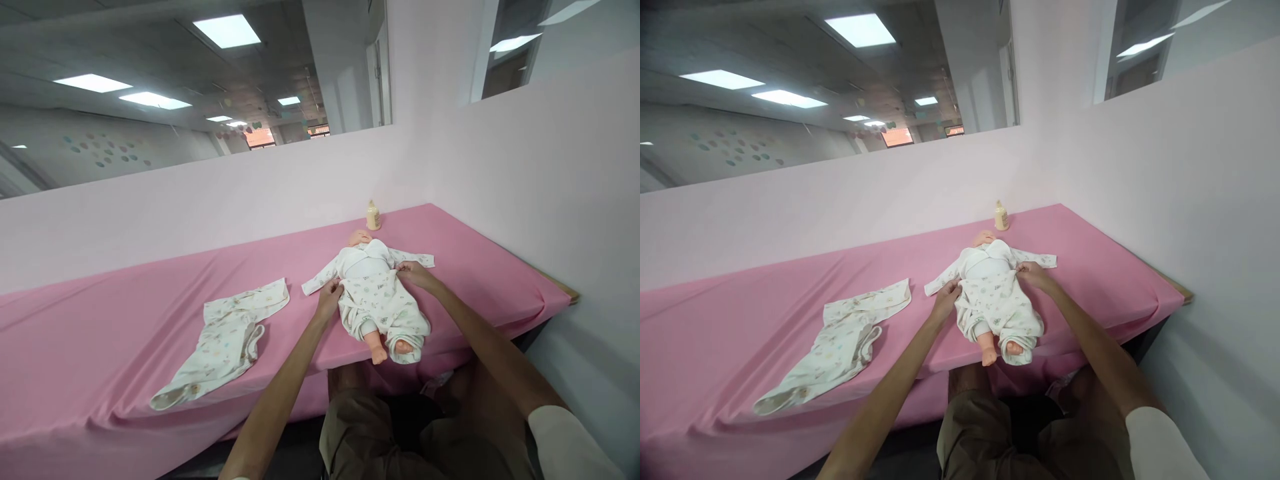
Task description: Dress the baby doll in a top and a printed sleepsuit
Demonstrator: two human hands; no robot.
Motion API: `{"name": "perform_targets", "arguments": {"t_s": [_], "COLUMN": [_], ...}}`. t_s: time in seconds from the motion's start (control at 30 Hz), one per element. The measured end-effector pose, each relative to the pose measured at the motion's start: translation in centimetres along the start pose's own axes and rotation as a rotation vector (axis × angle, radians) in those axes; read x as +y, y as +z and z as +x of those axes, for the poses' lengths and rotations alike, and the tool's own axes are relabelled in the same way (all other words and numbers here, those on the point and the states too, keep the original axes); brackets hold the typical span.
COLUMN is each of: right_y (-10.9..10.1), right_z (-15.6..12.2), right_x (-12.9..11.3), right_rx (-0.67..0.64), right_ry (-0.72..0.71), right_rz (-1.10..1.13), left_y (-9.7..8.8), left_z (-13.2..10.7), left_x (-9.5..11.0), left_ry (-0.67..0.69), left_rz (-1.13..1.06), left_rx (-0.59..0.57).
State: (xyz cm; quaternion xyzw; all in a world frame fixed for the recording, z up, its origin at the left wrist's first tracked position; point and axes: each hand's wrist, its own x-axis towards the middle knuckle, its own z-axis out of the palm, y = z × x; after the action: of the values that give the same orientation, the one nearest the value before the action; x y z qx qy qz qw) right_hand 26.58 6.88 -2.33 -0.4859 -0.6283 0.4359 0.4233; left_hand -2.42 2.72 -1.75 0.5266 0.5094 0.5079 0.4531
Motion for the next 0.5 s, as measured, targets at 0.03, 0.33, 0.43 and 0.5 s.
{"name": "perform_targets", "arguments": {"t_s": [0.03,0.33,0.43,0.5], "right_y": [0.4,3.2,3.3,3.1], "right_z": [0.5,2.0,1.8,1.5], "right_x": [0.1,2.1,2.3,2.4], "right_rx": [0.037,0.271,0.230,0.148], "right_ry": [0.000,0.026,0.006,-0.015], "right_rz": [0.005,0.027,0.046,0.062], "left_y": [0.2,1.3,1.4,1.3], "left_z": [0.1,2.3,2.9,3.0], "left_x": [0.0,-1.0,-1.4,-1.5], "left_ry": [0.005,0.035,0.036,0.033], "left_rz": [-0.017,-0.138,-0.142,-0.140], "left_rx": [0.019,0.166,0.141,0.109]}}
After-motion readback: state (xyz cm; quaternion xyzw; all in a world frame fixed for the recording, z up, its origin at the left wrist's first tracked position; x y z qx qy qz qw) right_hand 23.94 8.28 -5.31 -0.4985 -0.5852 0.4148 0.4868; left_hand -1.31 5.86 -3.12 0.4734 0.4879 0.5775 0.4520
